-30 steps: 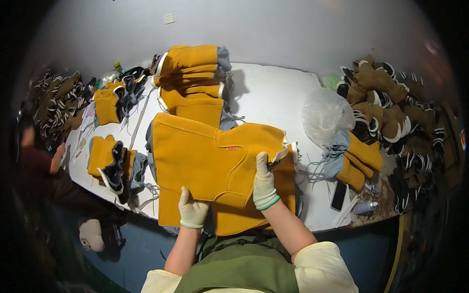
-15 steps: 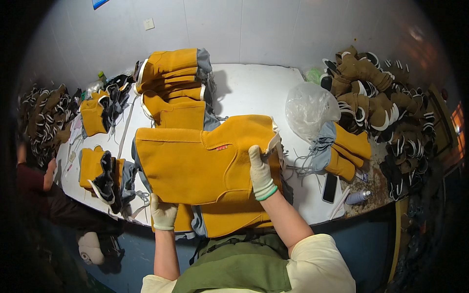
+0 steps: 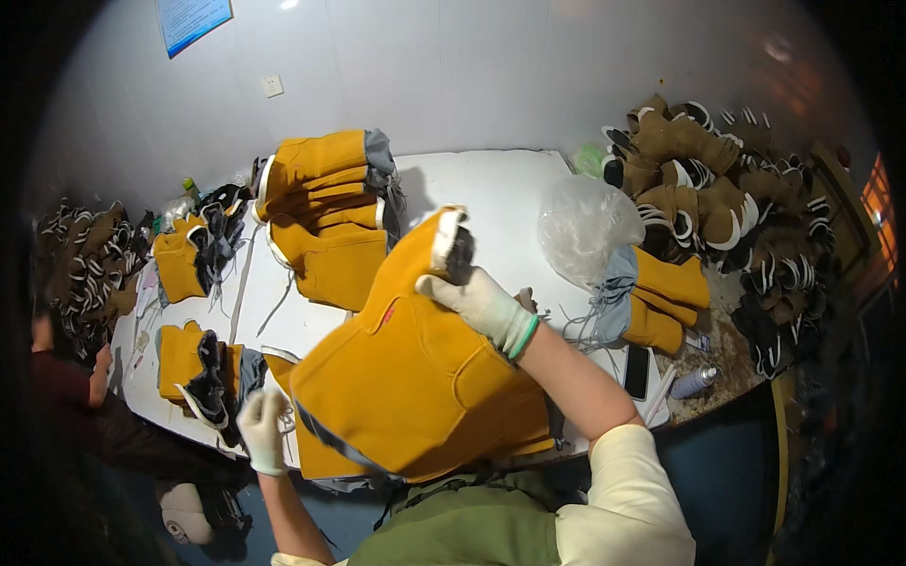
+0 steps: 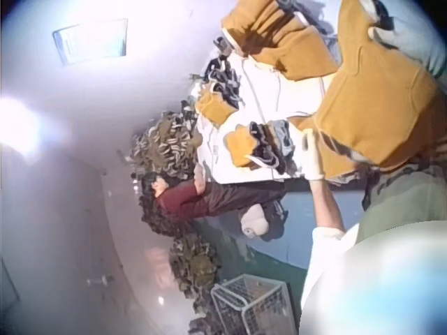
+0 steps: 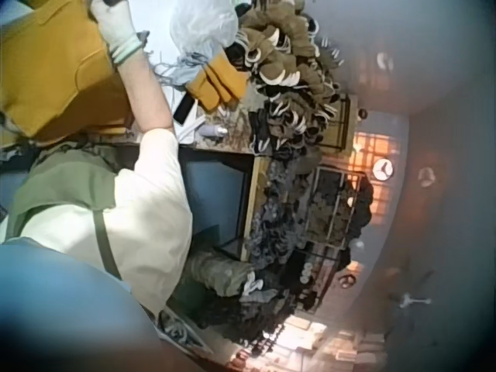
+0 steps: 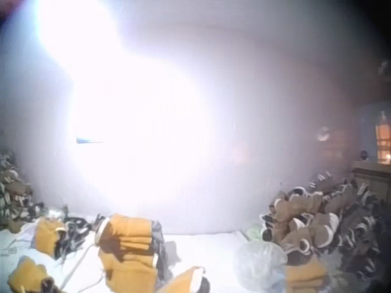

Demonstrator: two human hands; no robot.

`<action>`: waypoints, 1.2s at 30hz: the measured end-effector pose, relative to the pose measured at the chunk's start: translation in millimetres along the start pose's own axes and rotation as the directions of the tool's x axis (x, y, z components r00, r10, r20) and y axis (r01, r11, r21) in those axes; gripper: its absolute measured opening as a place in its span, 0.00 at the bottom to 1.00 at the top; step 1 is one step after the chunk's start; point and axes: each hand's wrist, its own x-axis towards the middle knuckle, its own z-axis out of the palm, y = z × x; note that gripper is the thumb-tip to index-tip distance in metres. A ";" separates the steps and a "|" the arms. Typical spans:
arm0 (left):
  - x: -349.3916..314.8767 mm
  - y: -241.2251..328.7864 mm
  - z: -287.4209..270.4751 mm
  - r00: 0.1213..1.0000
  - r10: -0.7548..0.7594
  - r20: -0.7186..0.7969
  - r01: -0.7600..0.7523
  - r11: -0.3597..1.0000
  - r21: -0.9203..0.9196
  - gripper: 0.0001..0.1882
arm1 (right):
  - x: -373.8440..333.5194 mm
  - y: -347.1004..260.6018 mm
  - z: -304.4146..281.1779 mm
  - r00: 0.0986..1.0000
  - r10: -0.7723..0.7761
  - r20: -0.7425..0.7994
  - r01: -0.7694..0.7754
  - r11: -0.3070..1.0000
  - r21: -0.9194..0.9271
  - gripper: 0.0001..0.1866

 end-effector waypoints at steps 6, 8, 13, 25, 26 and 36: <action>62.6 186.7 49.5 0.452 0.813 0.367 -0.888 0.450 0.097 0.25 | 18.5 -67.7 45.7 0.902 0.165 0.399 -0.076 0.970 -0.231 0.09; 85.8 200.2 62.3 0.339 0.736 0.586 -0.924 0.377 0.062 0.27 | 25.6 -72.9 56.8 0.816 0.062 0.574 0.125 0.951 -0.281 0.12; 121.8 179.7 58.4 0.267 0.663 0.699 -0.932 0.363 0.012 0.22 | 45.0 -60.5 71.7 0.756 0.166 0.633 0.139 0.904 -0.404 0.19; 117.4 100.0 7.6 0.500 0.730 0.466 -0.862 0.470 0.190 0.21 | 28.3 -49.5 90.9 0.819 0.080 0.567 0.268 0.821 -0.503 0.26; 116.6 85.3 3.3 0.496 0.732 0.467 -0.866 0.459 0.199 0.23 | 27.6 -47.8 95.0 0.819 0.072 0.570 0.289 0.806 -0.516 0.26; 83.4 84.3 -17.7 0.605 0.687 0.403 -0.754 0.657 0.011 0.34 | 35.1 -34.3 122.5 0.775 0.083 0.627 0.293 0.831 -0.472 0.30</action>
